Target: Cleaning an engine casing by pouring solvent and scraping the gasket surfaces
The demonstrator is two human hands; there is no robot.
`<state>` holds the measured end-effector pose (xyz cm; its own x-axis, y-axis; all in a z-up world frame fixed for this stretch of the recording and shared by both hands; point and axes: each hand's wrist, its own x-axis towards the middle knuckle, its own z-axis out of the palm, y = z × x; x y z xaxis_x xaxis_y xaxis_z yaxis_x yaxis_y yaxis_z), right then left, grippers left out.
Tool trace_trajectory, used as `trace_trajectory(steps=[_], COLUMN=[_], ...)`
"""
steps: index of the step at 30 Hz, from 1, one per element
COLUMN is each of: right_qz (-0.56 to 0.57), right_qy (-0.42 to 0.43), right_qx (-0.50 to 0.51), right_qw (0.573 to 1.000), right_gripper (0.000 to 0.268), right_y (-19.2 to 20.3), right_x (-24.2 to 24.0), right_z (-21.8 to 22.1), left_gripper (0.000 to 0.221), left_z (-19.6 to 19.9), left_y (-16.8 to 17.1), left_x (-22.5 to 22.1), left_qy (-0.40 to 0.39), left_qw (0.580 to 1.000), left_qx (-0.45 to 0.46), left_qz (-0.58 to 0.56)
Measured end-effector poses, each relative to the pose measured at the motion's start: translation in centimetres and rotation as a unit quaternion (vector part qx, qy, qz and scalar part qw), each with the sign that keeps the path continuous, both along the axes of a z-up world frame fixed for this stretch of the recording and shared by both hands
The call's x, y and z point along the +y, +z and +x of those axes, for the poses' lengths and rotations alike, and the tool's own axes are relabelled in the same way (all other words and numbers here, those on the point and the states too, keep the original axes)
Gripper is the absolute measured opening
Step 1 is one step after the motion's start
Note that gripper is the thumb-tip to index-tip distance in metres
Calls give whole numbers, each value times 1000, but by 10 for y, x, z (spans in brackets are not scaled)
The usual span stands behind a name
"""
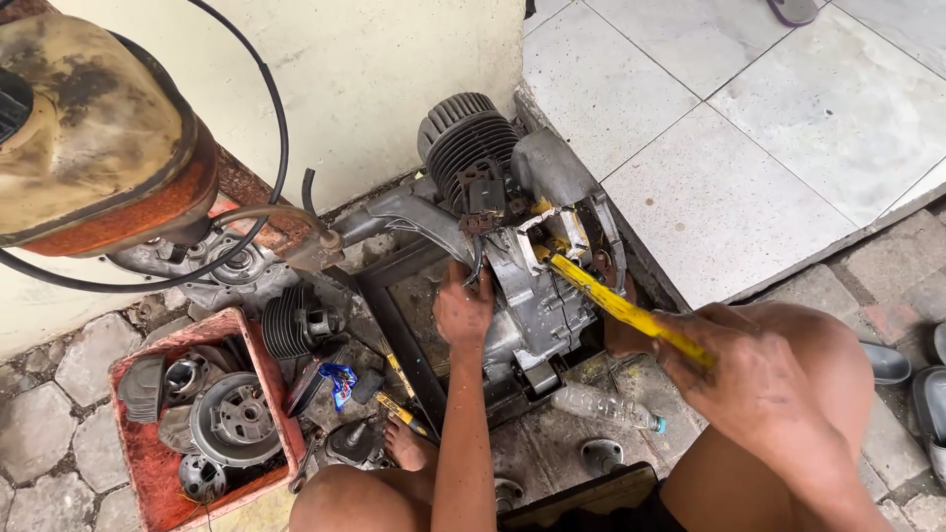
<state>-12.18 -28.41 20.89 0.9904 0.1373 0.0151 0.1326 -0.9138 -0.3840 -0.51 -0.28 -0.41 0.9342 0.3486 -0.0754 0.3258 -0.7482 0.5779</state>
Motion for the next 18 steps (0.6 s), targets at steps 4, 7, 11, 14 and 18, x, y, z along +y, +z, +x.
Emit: trace_trajectory(steps=[4,7,11,14,18], right_qz=[-138,-330,-436,-442,-465], right_qy=[-19,29,154,166,150], right_qx=[12,-101,-159,-207,-197], right_qw=[990,938,872,857,850], right_gripper=[32,31,44,42,68], right_y=[53,72,88,84,53], right_x=[13,25,40,44,45], right_z=[20,34,40,37,33], left_gripper=[51,51,46,38,55], left_z=[0,0,1,1,-1], left_y=[3,-3,-4,-5,-35], left_x=[0,5,1,3,5], left_qy=[-2,-4,-18,-25,-26], left_qw=[1000,1000,1000,998,991], left_qx=[-18,-18,-18,-55,-128], left_qz=[-3,14,2,5,38])
